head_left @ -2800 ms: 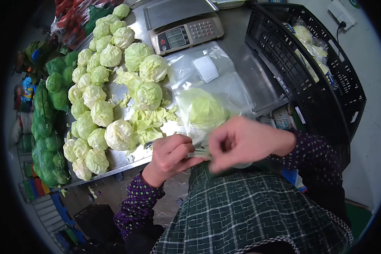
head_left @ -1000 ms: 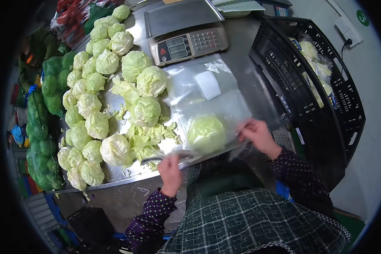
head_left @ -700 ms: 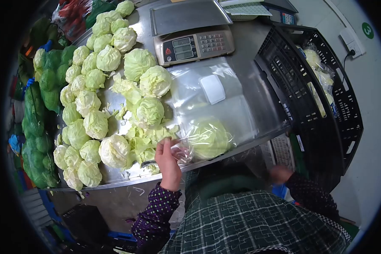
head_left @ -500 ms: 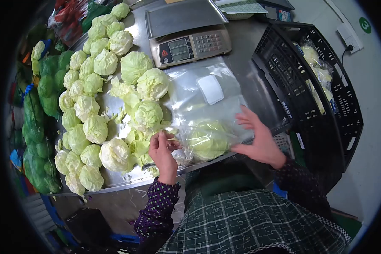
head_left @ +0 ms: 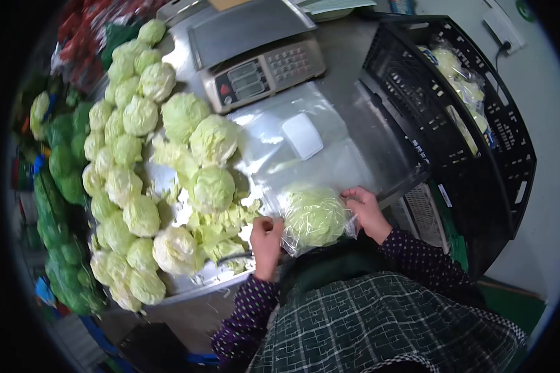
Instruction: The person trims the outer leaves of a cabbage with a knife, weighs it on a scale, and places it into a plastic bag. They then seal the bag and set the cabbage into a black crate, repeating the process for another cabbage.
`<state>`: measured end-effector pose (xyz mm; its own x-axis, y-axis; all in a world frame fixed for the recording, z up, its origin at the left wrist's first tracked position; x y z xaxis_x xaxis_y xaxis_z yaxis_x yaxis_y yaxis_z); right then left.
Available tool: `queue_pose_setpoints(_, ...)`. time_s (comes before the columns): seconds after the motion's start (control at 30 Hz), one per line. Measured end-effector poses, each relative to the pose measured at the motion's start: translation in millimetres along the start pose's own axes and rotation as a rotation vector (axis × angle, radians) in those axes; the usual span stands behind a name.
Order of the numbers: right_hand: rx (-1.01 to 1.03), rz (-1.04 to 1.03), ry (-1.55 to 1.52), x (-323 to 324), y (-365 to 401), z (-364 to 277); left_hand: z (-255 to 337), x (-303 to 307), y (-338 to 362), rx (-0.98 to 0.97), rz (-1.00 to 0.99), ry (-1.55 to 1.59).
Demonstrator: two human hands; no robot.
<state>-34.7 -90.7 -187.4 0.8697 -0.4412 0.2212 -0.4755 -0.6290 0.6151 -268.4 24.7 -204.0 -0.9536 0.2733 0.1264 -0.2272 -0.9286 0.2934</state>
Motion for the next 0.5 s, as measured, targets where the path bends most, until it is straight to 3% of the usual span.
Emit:
queue_pose_setpoints(0.03,0.097,0.003,0.088,0.6,6.6,-1.3,37.6,-5.0,10.1,0.11,-0.05,-0.045)
queue_pose_setpoints(0.07,0.311,0.055,0.148,-2.8,3.9,6.4,24.4,-3.3,13.7,-0.166,-0.183,-0.072)
queue_pose_setpoints(0.1,0.517,0.155,0.228,-6.9,-7.0,18.8,40.9,-6.6,21.0,-0.462,-0.385,-0.426)
queue_pose_setpoints(0.13,0.59,0.137,0.288,-14.7,-14.9,30.9,-17.9,-4.8,16.9,-0.323,-0.425,-0.114)
queue_pose_setpoints(0.17,0.591,-0.111,0.061,-32.4,-33.7,50.6,-1.3,-12.0,22.9,-0.153,-0.45,0.045)
queue_pose_setpoints(0.2,0.314,-0.191,-0.101,-36.5,-22.5,28.5,-37.5,0.7,10.9,0.345,-0.298,0.655)
queue_pose_setpoints(0.23,0.357,-0.197,-0.065,-30.7,-24.3,24.4,-48.9,16.3,0.0,0.337,-0.408,0.637)
queue_pose_setpoints(0.3,0.164,-0.301,0.225,7.1,13.0,-47.9,-25.5,60.0,-12.5,-0.112,-0.714,-0.663)
queue_pose_setpoints(0.33,0.271,-0.33,0.257,22.9,20.6,-61.9,42.5,32.8,10.3,0.14,-0.451,-0.196)
queue_pose_setpoints(0.37,0.379,-0.368,0.296,39.8,29.2,-72.0,51.1,35.4,-1.1,0.326,-0.533,-0.364)
queue_pose_setpoints(0.4,0.646,-0.078,0.476,60.1,46.6,-83.2,57.8,25.7,-6.1,0.306,-0.55,-0.372)
queue_pose_setpoints(0.43,0.897,0.224,0.654,75.0,65.5,-94.8,85.8,-2.1,-3.2,0.318,-0.577,-0.168)
queue_pose_setpoints(0.5,0.983,0.392,0.328,115.2,82.0,-122.9,133.3,-64.8,6.7,0.36,-0.618,0.255)
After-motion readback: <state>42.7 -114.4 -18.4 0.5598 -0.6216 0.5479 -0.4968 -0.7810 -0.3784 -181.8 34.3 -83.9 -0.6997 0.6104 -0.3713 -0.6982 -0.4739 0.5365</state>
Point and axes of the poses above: each hand's wrist, its own y-axis away from the middle knuckle, its own x-axis out of the back of the hand, z = x × y, the point moved 2 cm from there along -y, towards the middle knuckle, and after that the axes turned 14 degrees about y, right-handed, at the moved point
